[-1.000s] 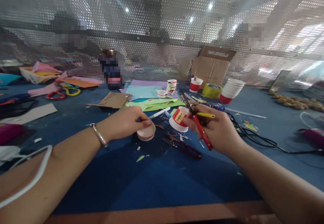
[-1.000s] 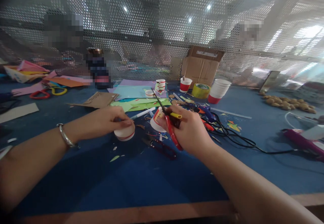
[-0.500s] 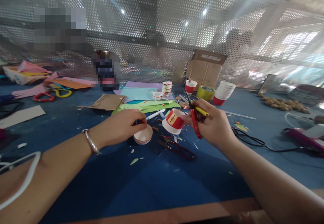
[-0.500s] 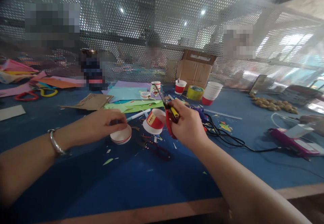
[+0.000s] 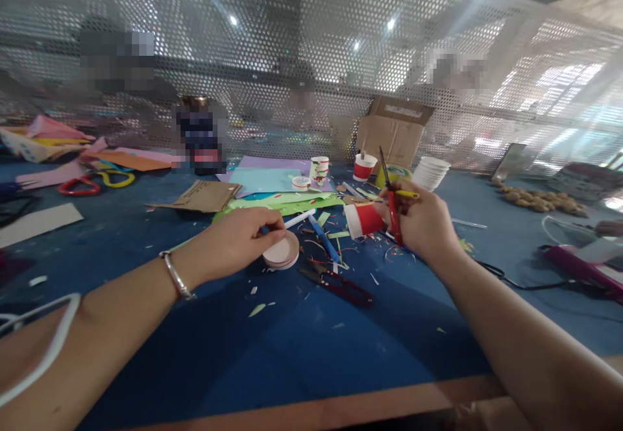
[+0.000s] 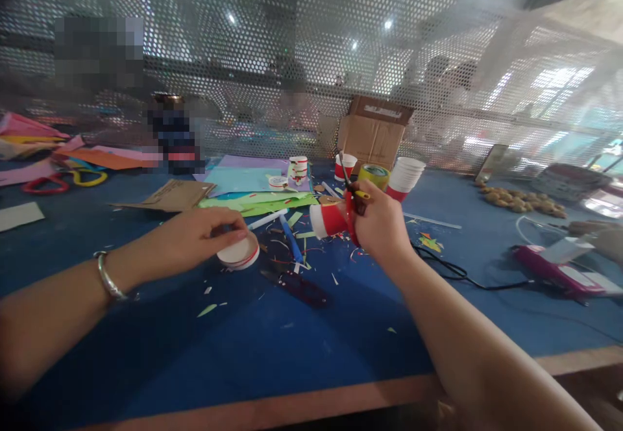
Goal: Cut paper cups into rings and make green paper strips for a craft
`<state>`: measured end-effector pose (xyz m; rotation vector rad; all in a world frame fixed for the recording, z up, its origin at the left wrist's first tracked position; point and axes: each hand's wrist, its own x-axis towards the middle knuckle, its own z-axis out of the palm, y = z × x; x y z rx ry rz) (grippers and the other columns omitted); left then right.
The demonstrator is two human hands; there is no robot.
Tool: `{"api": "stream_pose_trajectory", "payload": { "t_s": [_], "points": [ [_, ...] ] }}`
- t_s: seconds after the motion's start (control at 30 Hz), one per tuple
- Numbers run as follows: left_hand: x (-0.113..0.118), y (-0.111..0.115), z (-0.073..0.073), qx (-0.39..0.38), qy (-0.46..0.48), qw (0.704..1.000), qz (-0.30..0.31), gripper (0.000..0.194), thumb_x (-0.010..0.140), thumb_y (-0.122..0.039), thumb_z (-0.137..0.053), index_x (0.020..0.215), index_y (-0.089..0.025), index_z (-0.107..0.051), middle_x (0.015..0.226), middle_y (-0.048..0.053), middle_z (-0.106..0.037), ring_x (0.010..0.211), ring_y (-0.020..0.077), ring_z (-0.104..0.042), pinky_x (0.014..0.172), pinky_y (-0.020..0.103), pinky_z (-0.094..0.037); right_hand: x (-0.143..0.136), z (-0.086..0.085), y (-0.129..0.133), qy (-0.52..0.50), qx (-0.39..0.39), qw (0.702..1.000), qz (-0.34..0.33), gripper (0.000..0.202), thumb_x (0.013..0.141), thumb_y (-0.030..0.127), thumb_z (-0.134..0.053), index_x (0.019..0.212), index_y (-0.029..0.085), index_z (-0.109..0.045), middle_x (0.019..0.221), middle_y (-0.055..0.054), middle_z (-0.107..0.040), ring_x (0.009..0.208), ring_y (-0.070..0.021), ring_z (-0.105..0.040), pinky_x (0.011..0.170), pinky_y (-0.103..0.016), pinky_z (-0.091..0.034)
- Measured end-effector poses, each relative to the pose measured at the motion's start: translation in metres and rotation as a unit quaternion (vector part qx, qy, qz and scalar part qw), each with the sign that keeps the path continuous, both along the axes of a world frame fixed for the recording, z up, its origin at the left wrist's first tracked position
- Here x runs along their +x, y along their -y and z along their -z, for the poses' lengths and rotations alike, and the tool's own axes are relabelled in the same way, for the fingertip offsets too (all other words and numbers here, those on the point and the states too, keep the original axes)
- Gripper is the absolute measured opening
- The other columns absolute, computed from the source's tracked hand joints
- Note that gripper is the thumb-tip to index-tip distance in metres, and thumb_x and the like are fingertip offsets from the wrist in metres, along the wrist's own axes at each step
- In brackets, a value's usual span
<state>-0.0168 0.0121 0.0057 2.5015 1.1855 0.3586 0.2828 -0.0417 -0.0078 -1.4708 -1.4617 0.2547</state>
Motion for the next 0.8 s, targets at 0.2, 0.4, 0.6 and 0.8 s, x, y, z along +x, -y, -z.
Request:
{"api": "stream_pose_trajectory", "payload": {
  "t_s": [0.2, 0.4, 0.6, 0.8],
  "points": [
    [0.0, 0.001, 0.001, 0.007, 0.071, 0.997, -0.035, 0.028, 0.095, -0.043, -0.048, 0.094, -0.021, -0.066, 0.077, 0.002, -0.066, 0.066, 0.0168, -0.058, 0.059, 0.028, -0.037, 0.016, -0.01, 0.003, 0.253, -0.05, 0.95, 0.178, 0.031, 0.083, 0.032, -0.062, 0.112, 0.024, -0.07, 0.076, -0.006, -0.074, 0.067, -0.0236, -0.066, 0.061, -0.031, -0.044],
    [-0.001, -0.001, 0.001, 0.043, 0.165, 0.982, -0.077, 0.027, 0.095, -0.044, -0.051, 0.091, -0.02, -0.064, 0.072, 0.0, -0.065, 0.052, 0.0125, -0.058, 0.051, 0.026, -0.037, -0.024, -0.013, 0.022, 0.361, -0.176, 0.915, -0.043, 0.027, 0.083, 0.027, -0.06, 0.107, 0.023, -0.071, 0.073, -0.002, -0.072, 0.062, -0.0181, -0.061, 0.056, -0.026, -0.036],
    [0.002, -0.001, 0.002, 0.05, 0.185, 0.979, -0.068, 0.024, 0.094, -0.039, -0.055, 0.089, -0.019, -0.066, 0.078, 0.0, -0.068, 0.052, 0.0112, -0.06, 0.054, 0.025, -0.042, -0.034, -0.013, 0.028, 0.41, -0.259, 0.868, -0.11, 0.034, 0.082, 0.025, -0.061, 0.114, 0.025, -0.073, 0.07, 0.0, -0.068, 0.062, -0.0161, -0.059, 0.055, -0.025, -0.03],
    [0.002, -0.001, 0.001, 0.048, 0.166, 0.983, -0.057, 0.024, 0.094, -0.039, -0.055, 0.089, -0.019, -0.067, 0.079, 0.001, -0.07, 0.059, 0.0128, -0.062, 0.056, 0.025, -0.043, -0.03, -0.023, 0.035, 0.413, -0.267, 0.865, -0.101, 0.047, 0.087, 0.03, -0.061, 0.134, 0.029, -0.066, 0.074, 0.0, -0.071, 0.063, -0.0168, -0.062, 0.057, -0.026, -0.036]
  ]
}}
